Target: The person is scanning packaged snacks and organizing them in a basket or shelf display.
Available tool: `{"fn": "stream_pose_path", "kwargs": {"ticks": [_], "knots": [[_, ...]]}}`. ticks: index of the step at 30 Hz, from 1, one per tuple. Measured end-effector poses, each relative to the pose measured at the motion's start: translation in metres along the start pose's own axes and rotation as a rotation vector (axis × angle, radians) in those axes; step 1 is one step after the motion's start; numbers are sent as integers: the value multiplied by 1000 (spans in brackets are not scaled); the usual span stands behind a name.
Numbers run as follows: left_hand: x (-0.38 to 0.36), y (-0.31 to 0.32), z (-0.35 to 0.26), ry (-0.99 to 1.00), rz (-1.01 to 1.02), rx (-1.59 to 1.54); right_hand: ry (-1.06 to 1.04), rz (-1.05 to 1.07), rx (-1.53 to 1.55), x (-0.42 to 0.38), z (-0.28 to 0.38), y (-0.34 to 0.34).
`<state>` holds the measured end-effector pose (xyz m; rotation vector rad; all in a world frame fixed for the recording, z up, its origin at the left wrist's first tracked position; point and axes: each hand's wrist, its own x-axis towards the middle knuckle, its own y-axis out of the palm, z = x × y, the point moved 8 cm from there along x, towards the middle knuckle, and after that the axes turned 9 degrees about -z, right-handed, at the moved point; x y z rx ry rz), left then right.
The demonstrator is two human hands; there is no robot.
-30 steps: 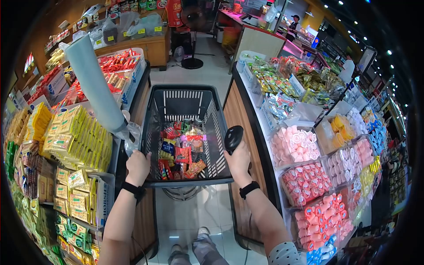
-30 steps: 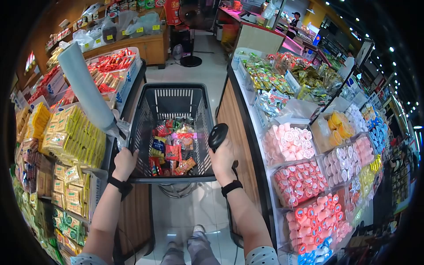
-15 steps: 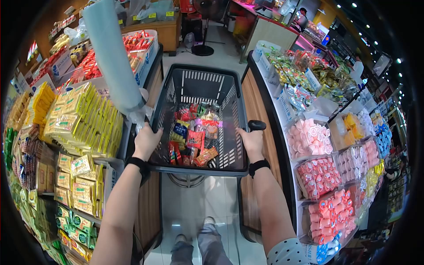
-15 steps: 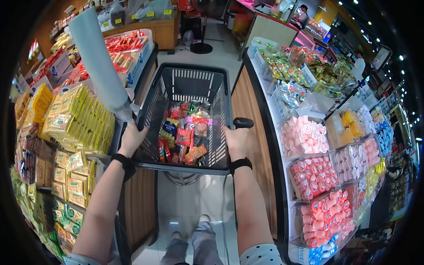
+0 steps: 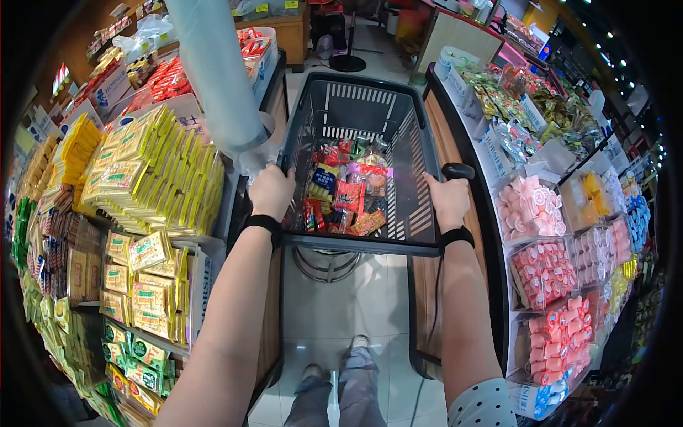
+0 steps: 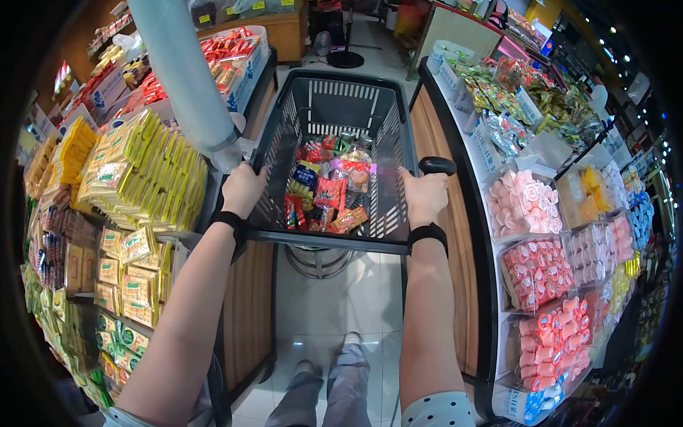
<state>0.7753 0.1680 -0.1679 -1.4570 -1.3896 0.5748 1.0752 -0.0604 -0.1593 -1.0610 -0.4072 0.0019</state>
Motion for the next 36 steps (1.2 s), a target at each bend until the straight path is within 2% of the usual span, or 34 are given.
{"fn": "stream_pose_path", "kwargs": {"ticks": [3,21,27,36], "knots": [[6,5,1,-49,55,-7,-18,-50,-55,6,7,1],[7,-3,-2,-101,94,-6,8,43,86,10,6,9],[13,2,-2,-113,134,-30,47,69,6,13,5,9],[18,8,-17,-95,151,-76,-9,108,-39,39,4,22]]}}
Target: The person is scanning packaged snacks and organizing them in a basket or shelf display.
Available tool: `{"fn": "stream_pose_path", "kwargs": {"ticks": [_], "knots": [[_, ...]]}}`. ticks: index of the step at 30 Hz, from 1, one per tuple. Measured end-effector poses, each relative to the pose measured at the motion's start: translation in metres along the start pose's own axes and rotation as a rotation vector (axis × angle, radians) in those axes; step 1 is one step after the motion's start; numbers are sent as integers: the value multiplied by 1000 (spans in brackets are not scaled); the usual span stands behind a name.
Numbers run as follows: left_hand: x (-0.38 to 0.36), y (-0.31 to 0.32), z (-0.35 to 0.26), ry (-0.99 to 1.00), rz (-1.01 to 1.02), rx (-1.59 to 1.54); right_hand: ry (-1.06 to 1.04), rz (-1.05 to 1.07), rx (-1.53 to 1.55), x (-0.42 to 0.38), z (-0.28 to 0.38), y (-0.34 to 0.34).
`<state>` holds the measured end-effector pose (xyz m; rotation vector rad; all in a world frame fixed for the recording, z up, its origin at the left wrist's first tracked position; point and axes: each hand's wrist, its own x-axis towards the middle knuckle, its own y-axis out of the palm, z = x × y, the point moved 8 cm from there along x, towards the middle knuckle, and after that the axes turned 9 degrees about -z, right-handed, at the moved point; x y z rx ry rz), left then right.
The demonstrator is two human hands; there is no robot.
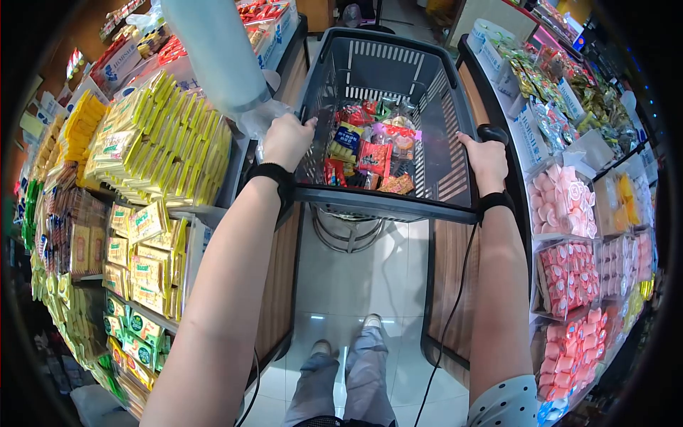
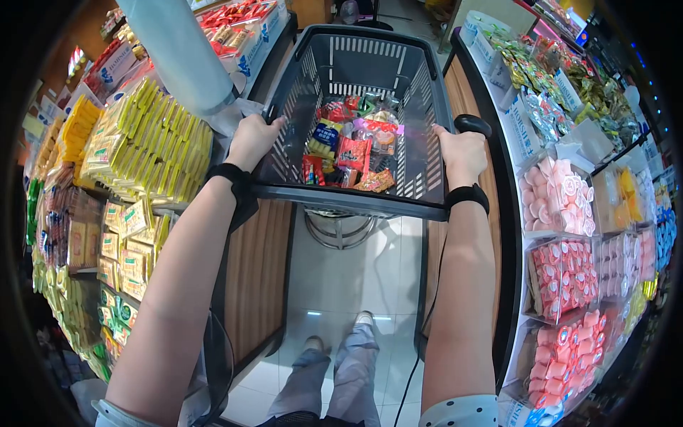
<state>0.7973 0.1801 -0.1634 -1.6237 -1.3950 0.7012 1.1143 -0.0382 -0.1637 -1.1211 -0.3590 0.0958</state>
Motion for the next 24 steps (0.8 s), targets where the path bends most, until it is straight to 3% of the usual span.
{"fn": "stream_pose_path", "kwargs": {"ticks": [4,16,24], "knots": [[6,-1,-6,46,-69,-8,-14,1,-3,9,2,3],[21,6,-19,1,66,46,-5,25,-30,25,8,9],[23,9,-18,34,4,37,-35,-31,-50,27,12,8]]}}
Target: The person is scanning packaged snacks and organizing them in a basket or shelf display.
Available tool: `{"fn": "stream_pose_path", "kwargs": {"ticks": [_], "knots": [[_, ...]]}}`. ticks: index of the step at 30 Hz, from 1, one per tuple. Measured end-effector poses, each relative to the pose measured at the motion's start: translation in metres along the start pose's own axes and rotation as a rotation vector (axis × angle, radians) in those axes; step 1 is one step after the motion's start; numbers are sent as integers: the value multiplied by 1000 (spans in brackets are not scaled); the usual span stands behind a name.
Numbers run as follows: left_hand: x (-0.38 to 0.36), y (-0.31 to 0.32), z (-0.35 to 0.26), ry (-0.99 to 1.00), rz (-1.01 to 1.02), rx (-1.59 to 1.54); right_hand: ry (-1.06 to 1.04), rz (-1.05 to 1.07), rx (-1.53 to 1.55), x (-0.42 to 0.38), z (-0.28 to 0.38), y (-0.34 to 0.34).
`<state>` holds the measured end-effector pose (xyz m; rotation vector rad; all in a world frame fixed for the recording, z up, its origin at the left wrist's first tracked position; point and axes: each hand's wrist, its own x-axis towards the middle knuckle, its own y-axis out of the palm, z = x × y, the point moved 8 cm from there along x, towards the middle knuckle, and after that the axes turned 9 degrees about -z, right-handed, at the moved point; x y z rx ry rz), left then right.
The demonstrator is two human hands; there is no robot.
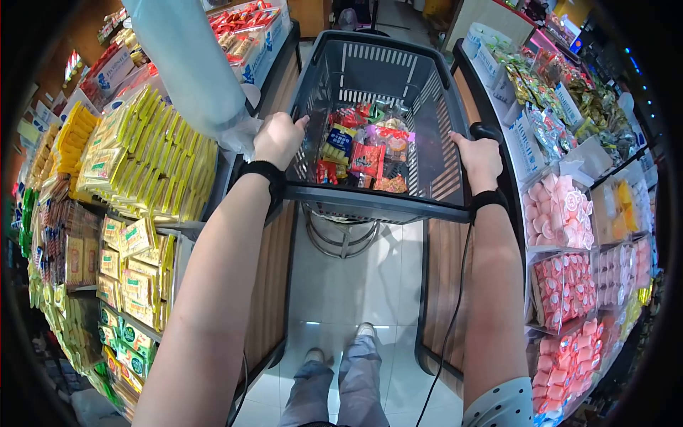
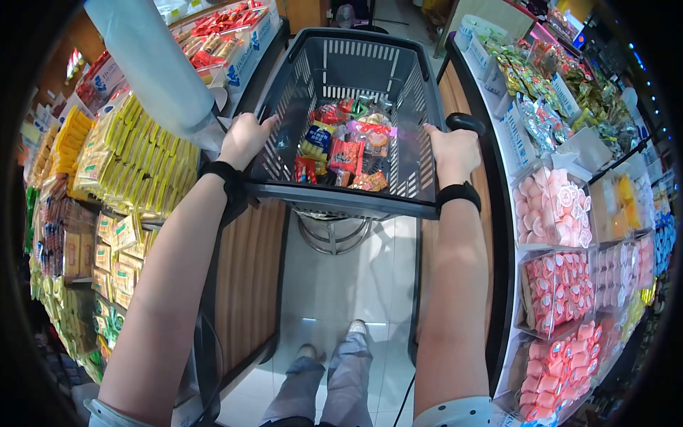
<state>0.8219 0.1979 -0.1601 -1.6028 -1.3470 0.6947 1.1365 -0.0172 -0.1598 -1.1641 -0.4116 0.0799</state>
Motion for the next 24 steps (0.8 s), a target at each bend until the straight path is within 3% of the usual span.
{"fn": "stream_pose_path", "kwargs": {"ticks": [9,24], "knots": [[-12,-5,8,120,-230,33,21,-31,54,-17,4,-7],[1,-3,5,153,-213,26,19,-32,61,-12,10,0]]}}
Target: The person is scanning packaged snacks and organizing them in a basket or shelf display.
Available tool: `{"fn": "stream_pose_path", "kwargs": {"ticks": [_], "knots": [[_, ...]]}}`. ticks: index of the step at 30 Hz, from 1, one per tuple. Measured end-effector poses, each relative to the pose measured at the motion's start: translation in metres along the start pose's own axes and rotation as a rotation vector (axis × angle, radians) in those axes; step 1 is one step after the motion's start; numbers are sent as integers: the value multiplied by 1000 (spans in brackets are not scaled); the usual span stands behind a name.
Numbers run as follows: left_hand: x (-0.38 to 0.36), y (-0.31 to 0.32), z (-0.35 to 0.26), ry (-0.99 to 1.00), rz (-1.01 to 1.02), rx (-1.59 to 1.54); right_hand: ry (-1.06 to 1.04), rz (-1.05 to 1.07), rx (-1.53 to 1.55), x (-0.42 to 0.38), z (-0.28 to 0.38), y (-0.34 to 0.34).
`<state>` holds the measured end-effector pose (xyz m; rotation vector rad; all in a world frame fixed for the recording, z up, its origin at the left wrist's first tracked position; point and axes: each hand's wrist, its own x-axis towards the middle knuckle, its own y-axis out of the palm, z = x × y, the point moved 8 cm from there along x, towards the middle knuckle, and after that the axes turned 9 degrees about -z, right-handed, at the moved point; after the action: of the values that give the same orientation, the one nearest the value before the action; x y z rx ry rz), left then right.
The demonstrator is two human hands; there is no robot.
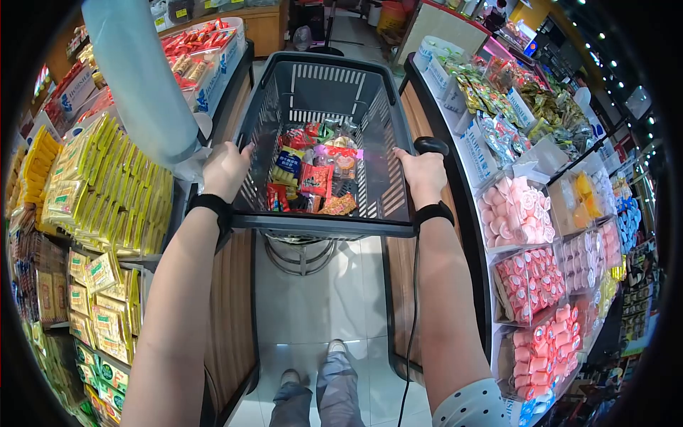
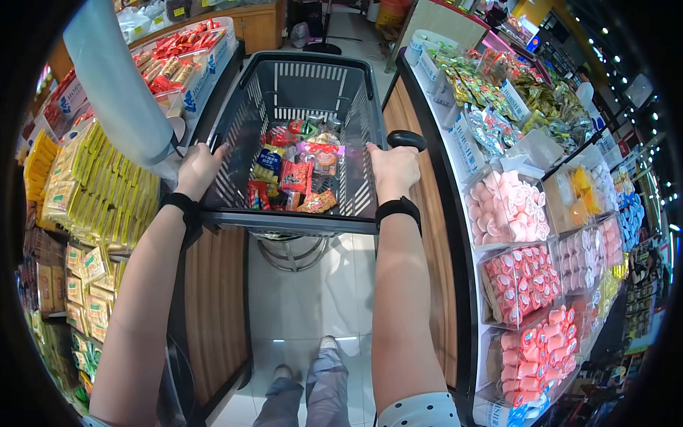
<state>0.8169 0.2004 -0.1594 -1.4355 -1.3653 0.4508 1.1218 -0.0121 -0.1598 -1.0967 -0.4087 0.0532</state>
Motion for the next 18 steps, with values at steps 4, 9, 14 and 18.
{"fn": "stream_pose_path", "kwargs": {"ticks": [4,9,14,18], "knots": [[6,2,-3,-32,37,16,14,-5,-14,6,4,0],[17,10,-6,-65,83,-25,7,-11,-26,15,8,4],[36,29,6,-49,62,37,22,-29,18,28,7,22],[48,43,18,-125,102,75,28,-73,37,31,13,23]]}}
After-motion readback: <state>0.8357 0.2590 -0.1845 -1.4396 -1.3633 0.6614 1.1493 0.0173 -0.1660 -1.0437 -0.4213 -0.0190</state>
